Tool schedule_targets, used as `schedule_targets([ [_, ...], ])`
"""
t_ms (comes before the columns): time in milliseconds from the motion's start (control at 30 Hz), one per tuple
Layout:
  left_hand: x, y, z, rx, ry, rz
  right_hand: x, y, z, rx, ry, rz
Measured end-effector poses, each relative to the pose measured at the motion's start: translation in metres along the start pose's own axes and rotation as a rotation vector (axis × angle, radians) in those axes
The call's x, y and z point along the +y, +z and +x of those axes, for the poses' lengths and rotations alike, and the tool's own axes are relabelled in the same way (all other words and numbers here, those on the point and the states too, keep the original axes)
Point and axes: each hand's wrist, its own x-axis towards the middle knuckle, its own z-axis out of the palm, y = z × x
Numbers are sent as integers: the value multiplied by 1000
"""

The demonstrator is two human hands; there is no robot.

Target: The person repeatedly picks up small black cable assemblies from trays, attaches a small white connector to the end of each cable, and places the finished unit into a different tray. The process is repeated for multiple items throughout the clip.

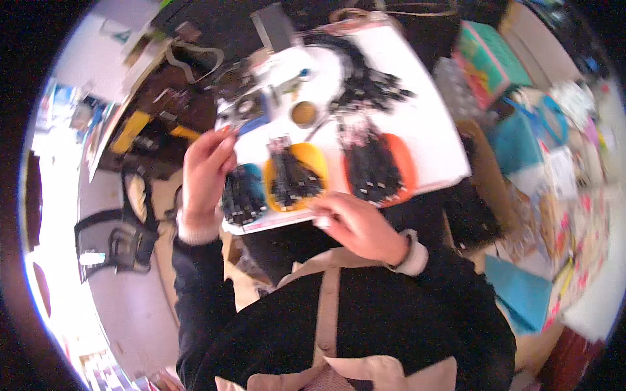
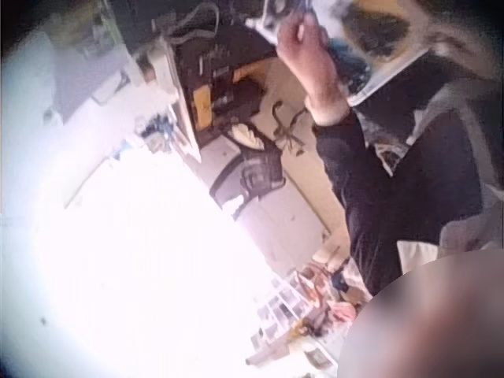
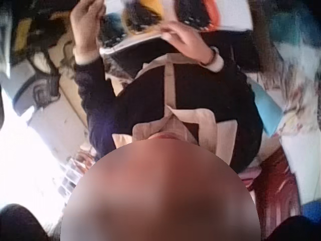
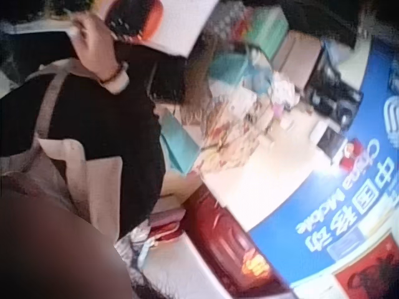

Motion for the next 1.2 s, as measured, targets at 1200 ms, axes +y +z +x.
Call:
schedule_targets([
  [1200, -118, -22, -28, 515, 229, 1147, 181, -256, -137, 751, 691, -616],
])
